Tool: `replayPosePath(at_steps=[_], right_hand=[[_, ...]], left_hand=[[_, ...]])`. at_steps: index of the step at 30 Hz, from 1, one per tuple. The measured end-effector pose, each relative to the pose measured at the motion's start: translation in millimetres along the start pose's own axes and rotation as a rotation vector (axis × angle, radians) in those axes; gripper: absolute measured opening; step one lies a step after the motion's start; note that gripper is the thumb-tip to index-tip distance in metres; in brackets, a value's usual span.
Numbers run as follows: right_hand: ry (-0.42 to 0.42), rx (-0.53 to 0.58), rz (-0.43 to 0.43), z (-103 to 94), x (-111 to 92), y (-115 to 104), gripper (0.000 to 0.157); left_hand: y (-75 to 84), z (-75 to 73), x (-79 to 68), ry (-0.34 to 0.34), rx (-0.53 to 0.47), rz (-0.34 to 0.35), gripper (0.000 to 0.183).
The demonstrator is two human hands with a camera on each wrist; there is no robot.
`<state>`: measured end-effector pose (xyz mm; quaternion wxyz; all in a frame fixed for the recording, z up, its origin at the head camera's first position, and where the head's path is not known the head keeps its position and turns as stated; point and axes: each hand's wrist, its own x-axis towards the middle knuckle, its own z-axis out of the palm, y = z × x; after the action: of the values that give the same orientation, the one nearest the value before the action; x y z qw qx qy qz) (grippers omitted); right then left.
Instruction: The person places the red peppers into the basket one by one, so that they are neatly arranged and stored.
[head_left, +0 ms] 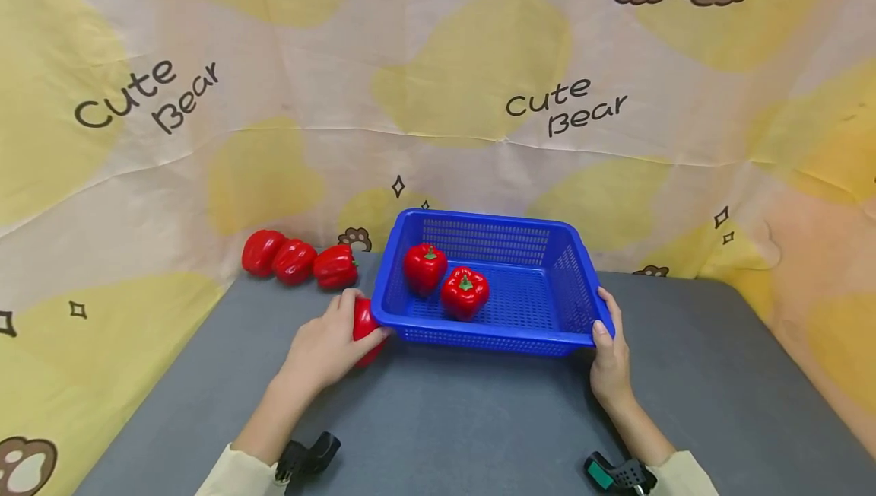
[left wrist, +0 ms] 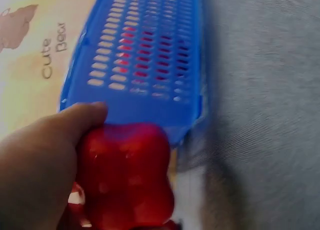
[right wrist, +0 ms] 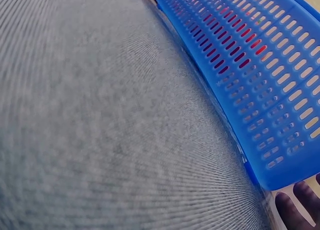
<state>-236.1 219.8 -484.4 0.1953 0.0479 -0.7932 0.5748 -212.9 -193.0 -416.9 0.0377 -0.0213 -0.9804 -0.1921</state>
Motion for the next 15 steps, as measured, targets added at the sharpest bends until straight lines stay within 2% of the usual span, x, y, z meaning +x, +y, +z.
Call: replayPosePath(at_steps=[8,15], right_hand=[[-0.02,0.003,0.007,0.4,2.0,1.3,0.058],[-0.024,-0.005,0.015,0.9,3.6,0.8,0.059]], left_hand=[[-4.0,-16.5,-7.1,-0.106,0.015,0.06,0.067],[4.9,-39.4,-18.7,-0.181,-0.001,0.048,0.062]])
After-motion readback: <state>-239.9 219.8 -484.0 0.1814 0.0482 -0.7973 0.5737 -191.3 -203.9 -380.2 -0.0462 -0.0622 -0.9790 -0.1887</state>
